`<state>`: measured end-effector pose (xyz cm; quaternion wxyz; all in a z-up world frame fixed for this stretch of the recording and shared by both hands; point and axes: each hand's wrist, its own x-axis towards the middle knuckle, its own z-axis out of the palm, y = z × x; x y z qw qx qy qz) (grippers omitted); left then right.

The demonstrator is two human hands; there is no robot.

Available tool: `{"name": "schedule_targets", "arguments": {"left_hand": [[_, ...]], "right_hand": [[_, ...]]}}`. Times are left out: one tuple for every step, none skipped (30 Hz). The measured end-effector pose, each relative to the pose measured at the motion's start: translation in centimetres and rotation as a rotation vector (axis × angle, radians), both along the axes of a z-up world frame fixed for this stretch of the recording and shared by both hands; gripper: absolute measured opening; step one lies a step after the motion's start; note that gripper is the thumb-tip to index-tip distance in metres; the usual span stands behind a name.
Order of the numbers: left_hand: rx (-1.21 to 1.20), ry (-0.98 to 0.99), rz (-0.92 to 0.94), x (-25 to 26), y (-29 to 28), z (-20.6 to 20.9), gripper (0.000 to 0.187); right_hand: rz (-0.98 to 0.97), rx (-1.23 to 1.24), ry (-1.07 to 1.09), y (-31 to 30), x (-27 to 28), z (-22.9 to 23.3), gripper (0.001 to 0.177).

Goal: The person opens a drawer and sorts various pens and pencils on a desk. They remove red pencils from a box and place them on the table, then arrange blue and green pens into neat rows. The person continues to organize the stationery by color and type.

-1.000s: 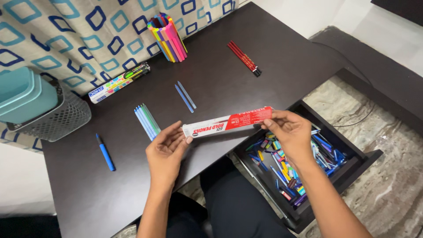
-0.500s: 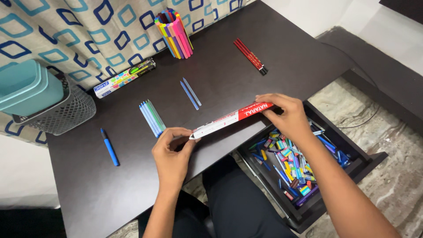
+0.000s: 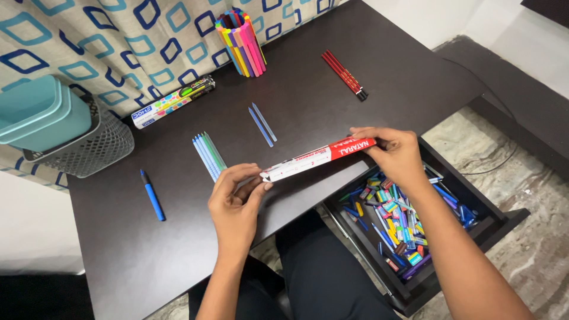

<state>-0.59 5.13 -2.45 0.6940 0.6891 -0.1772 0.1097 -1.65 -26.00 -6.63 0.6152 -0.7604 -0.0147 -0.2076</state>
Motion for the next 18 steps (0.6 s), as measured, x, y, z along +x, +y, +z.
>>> {"name": "schedule_targets", "arguments": {"left_hand": [[0.015, -0.002, 0.017, -0.06, 0.08, -0.01, 0.021], [0.029, -0.004, 0.033, -0.14, 0.15, -0.04, 0.019], [0.043, -0.006, 0.050, -0.22, 0.20, -0.07, 0.017], [0.067, -0.026, 0.063, -0.31, 0.26, -0.11, 0.016], [0.091, -0.046, 0.075, -0.41, 0.27, -0.15, 0.015], [0.114, -0.066, 0.087, -0.48, 0.25, -0.18, 0.014], [0.113, -0.078, 0.086, -0.49, 0.23, -0.20, 0.015], [0.113, -0.091, 0.084, -0.51, 0.21, -0.22, 0.016], [0.112, -0.103, 0.083, -0.52, 0.18, -0.20, 0.016], [0.136, -0.121, 0.093, -0.49, 0.16, -0.16, 0.016], [0.160, -0.139, 0.103, -0.45, 0.17, -0.10, 0.017], [0.184, -0.157, 0.113, -0.43, 0.14, -0.04, 0.017], [0.207, -0.171, 0.105, -0.44, 0.15, 0.03, 0.017], [0.230, -0.186, 0.097, -0.44, 0.20, 0.10, 0.017], [0.253, -0.199, 0.089, -0.44, 0.20, 0.13, 0.018], [0.251, -0.187, 0.075, -0.42, 0.14, 0.10, 0.017], [0.250, -0.176, 0.063, -0.38, 0.13, 0.03, 0.016], [0.249, -0.166, 0.050, -0.35, 0.16, -0.09, 0.015]], "right_hand": [[0.010, 0.019, -0.001, -0.06, -0.03, 0.07, 0.019], [0.020, 0.038, -0.003, -0.03, -0.03, 0.12, 0.019], [0.022, 0.036, 0.001, 0.02, -0.06, 0.17, 0.020], [0.024, 0.034, 0.004, 0.03, -0.13, 0.25, 0.020], [0.025, 0.031, 0.007, 0.01, -0.20, 0.34, 0.020], [0.024, 0.044, 0.010, 0.04, -0.24, 0.39, 0.020], [0.024, 0.059, 0.012, 0.08, -0.24, 0.39, 0.020], [0.023, 0.073, 0.013, 0.11, -0.23, 0.36, 0.020], [0.024, 0.064, 0.008, 0.12, -0.20, 0.35, 0.020], [0.025, 0.055, 0.002, 0.14, -0.15, 0.32, 0.020], [0.027, 0.046, -0.003, 0.14, -0.11, 0.25, 0.020], [0.028, 0.045, -0.003, 0.12, -0.08, 0.19, 0.019], [0.029, 0.044, -0.002, 0.09, -0.06, 0.15, 0.019], [0.029, 0.043, -0.002, 0.07, -0.04, 0.13, 0.019], [0.034, 0.045, 0.002, 0.05, -0.03, 0.13, 0.019], [0.038, 0.046, 0.006, 0.05, -0.03, 0.17, 0.020], [0.044, 0.048, 0.008, 0.12, 0.03, 0.26, 0.020], [0.047, 0.060, 0.036, 0.17, 0.07, 0.41, 0.023]]}}
